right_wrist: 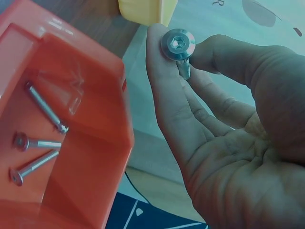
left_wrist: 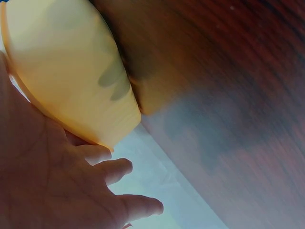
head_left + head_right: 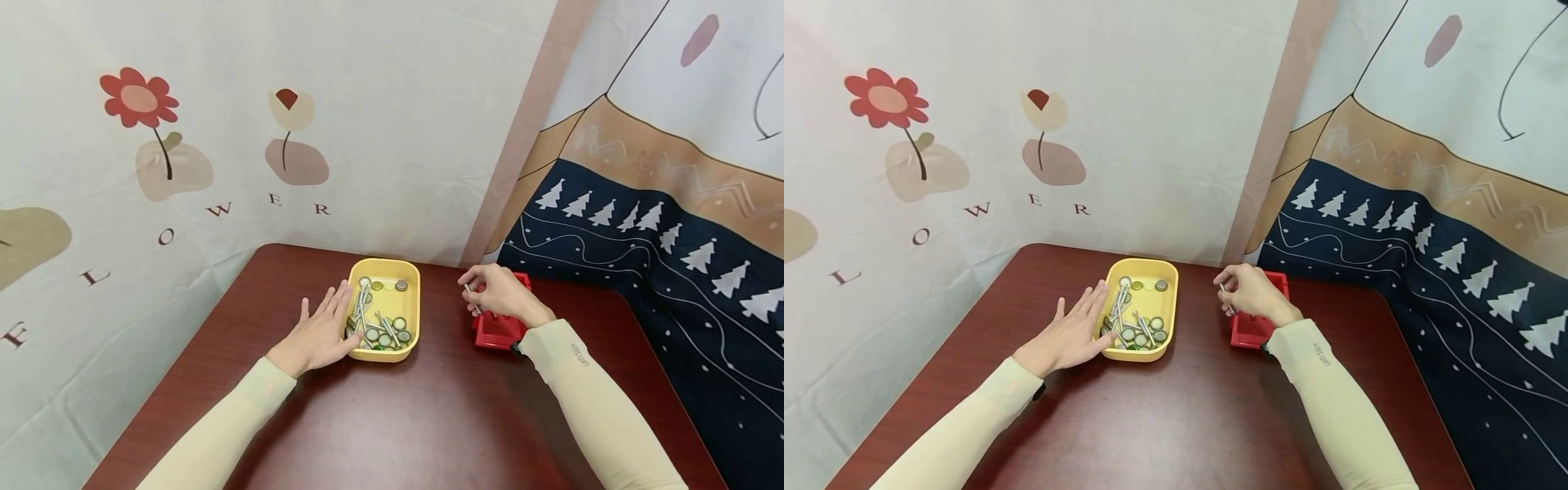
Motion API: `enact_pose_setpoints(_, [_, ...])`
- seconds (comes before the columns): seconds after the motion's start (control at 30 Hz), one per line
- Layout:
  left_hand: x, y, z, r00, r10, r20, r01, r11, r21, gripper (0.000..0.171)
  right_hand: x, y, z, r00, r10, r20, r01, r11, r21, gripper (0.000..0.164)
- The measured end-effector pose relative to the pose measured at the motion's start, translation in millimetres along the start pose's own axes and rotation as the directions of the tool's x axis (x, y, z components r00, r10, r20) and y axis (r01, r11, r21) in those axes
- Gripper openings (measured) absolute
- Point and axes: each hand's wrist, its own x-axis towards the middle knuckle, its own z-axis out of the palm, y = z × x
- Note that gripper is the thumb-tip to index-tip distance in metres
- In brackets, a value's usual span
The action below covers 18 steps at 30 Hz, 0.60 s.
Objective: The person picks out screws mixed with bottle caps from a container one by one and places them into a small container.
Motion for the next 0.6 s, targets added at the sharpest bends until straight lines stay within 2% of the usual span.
enact_pose_setpoints(0.17, [0.0,0.1,0.5,1.000,0.001,-0.005,-0.001,1.000,0.003,0.100,-3,6,-5,1.000,-0.020,-0.013,0.020,1.000,-0.021,0.031])
enact_pose_setpoints(0.6, [0.2,0.9,-1.6,1.000,-0.001,-0.005,0.001,1.000,0.009,0.100,-13,14,-18,0.998,0.028,-0.060,-0.031,0.998,-0.046,0.035])
